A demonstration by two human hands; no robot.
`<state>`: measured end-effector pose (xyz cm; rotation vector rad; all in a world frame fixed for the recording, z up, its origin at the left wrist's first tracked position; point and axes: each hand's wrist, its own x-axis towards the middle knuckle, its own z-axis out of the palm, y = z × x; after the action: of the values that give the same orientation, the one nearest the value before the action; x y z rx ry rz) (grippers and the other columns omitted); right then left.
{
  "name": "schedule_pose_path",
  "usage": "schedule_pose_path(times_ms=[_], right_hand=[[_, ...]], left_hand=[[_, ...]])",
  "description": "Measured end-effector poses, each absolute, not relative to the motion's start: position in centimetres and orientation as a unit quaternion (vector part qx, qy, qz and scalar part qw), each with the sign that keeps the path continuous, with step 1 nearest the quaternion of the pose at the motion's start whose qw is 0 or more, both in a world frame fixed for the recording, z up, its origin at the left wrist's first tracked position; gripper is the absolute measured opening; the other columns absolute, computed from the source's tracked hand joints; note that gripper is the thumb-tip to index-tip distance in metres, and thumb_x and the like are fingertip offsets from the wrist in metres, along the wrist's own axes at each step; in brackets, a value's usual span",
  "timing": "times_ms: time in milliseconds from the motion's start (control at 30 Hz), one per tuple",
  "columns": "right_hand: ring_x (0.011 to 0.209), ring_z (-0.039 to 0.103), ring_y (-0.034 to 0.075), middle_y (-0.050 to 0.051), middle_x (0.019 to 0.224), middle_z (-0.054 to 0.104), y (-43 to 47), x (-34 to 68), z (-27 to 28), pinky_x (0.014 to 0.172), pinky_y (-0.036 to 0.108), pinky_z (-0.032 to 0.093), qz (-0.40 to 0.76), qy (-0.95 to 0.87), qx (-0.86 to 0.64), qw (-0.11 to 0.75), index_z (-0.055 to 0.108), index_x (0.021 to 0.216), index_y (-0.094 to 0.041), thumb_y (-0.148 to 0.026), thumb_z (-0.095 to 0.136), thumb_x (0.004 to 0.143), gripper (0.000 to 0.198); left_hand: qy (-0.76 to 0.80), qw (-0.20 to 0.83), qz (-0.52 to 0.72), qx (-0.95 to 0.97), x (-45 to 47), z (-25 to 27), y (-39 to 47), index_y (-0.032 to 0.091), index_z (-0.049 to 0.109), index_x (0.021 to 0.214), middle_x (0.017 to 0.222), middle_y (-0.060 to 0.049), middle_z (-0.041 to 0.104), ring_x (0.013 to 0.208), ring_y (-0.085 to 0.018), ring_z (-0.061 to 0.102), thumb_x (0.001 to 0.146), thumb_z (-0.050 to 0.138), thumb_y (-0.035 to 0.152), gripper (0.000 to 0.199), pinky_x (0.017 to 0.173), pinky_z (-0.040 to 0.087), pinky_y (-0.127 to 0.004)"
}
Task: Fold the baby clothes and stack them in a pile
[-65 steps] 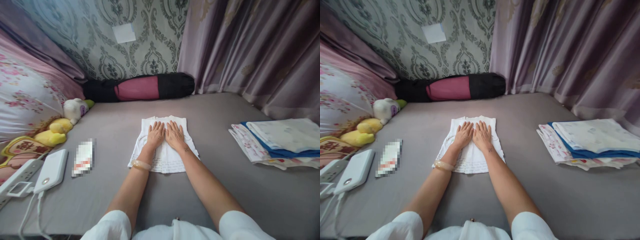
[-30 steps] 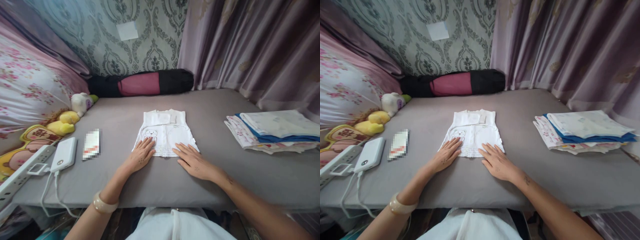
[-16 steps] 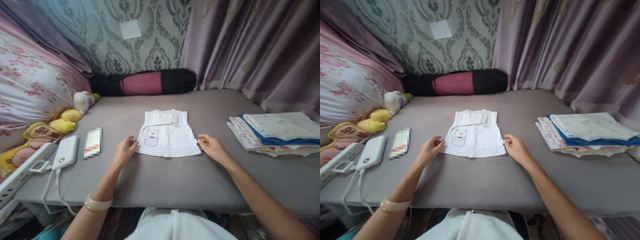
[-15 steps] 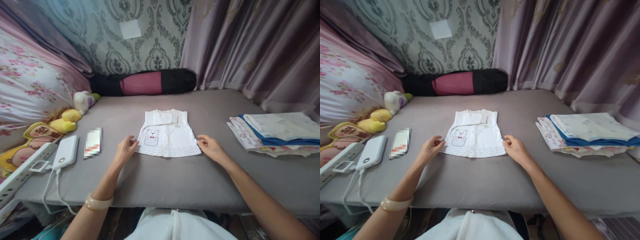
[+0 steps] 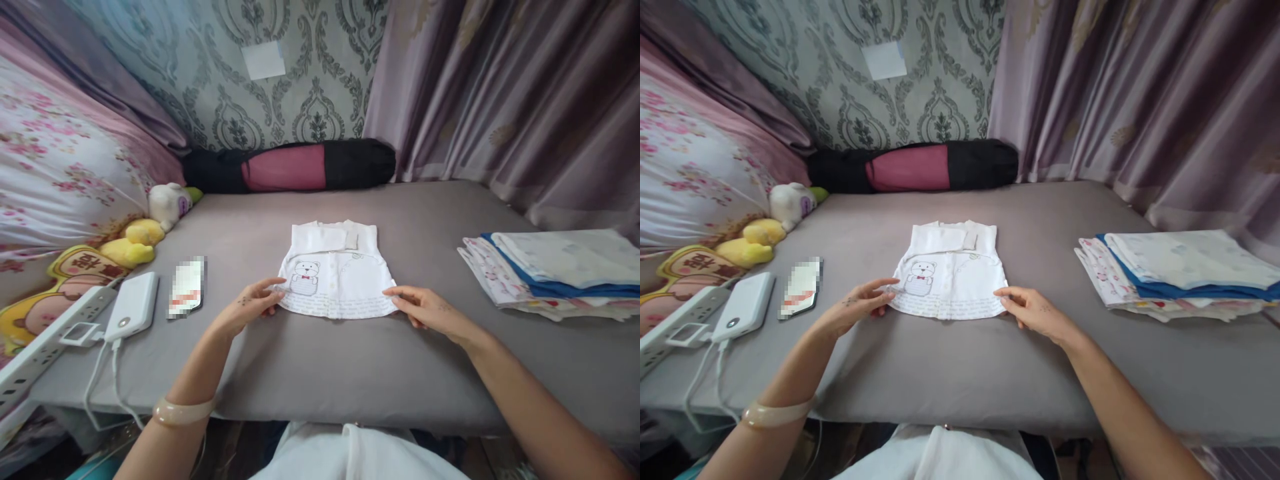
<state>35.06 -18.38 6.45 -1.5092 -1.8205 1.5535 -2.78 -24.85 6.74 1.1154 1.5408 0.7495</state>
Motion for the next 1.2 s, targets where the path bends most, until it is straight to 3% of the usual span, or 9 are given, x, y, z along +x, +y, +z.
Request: schedule_pose_path(times_ms=[167,367,500,667,767,867,1033,1200], right_hand=[[0.054,0.055,0.009,0.008,0.087,0.072,-17.8,35.0,6.3,0.044,0.020,0.036,0.617,-0.605,-0.478,0.156,0.070,0.108,-0.017,-0.056,0.064,0.079,0.049],[0.092,0.068,0.019,0.007,0.110,0.070,-17.1,34.0,6.5,0.069,0.025,0.052,0.637,-0.537,-0.458,0.310,0.073,0.101,-0.022,-0.051,0.070,0.078,0.037],[0.119,0.058,0.025,0.004,0.125,0.065,-16.7,33.1,6.2,0.093,0.036,0.051,0.618,-0.556,-0.415,0.370,0.068,0.112,-0.029,-0.048,0.067,0.083,0.035],[0.136,0.042,0.025,0.000,0.143,0.052,-16.2,32.3,5.5,0.111,0.045,0.038,0.576,-0.619,-0.375,0.379,0.057,0.129,-0.035,-0.046,0.063,0.086,0.044],[0.141,0.033,0.024,-0.001,0.151,0.041,-15.9,31.9,5.0,0.115,0.046,0.032,0.538,-0.656,-0.371,0.378,0.049,0.136,-0.036,-0.045,0.060,0.088,0.050],[0.141,0.034,0.024,0.001,0.154,0.036,-15.3,31.5,4.2,0.116,0.047,0.031,0.477,-0.703,-0.371,0.375,0.040,0.143,-0.036,-0.043,0.054,0.091,0.055],[0.136,0.041,0.025,0.004,0.154,0.036,-14.2,30.7,3.4,0.115,0.047,0.033,0.391,-0.755,-0.376,0.369,0.032,0.148,-0.033,-0.038,0.050,0.092,0.059],[0.136,0.040,0.023,0.005,0.152,0.038,-12.8,29.9,3.7,0.113,0.044,0.034,0.363,-0.760,-0.372,0.389,0.035,0.146,-0.029,-0.035,0.051,0.091,0.058]], left_hand=[[0.625,0.550,0.337,0.441,-2.5,6.4,-24.0,0.016,0.073,0.097,0.071,0.000,0.060,0.058,-0.008,0.051,0.068,0.078,0.046,0.042,0.051,0.035,-0.020],[0.577,0.541,0.492,0.365,-1.5,6.5,-22.4,0.016,0.074,0.091,0.073,-0.001,0.063,0.058,-0.008,0.055,0.065,0.083,0.040,0.037,0.053,0.039,-0.020],[0.530,0.511,0.572,0.363,-0.5,6.6,-21.2,0.017,0.073,0.094,0.089,-0.005,0.070,0.072,-0.012,0.063,0.069,0.080,0.044,0.037,0.060,0.045,-0.020],[0.495,0.477,0.620,0.379,0.7,6.2,-19.7,0.019,0.070,0.101,0.109,-0.009,0.069,0.097,-0.019,0.065,0.078,0.071,0.048,0.037,0.071,0.049,-0.024],[0.482,0.453,0.639,0.393,1.0,5.6,-18.7,0.020,0.069,0.103,0.113,-0.009,0.068,0.105,-0.022,0.063,0.080,0.068,0.049,0.036,0.077,0.050,-0.027],[0.473,0.425,0.651,0.413,1.2,5.0,-17.6,0.021,0.069,0.102,0.114,-0.008,0.067,0.108,-0.023,0.062,0.081,0.066,0.051,0.036,0.079,0.051,-0.029],[0.466,0.394,0.674,0.417,1.3,4.4,-15.6,0.020,0.069,0.101,0.111,-0.008,0.067,0.105,-0.022,0.064,0.083,0.064,0.051,0.036,0.078,0.050,-0.029],[0.477,0.378,0.681,0.407,1.6,4.3,-13.8,0.018,0.067,0.099,0.109,-0.009,0.068,0.100,-0.021,0.065,0.083,0.062,0.051,0.037,0.077,0.050,-0.028]])
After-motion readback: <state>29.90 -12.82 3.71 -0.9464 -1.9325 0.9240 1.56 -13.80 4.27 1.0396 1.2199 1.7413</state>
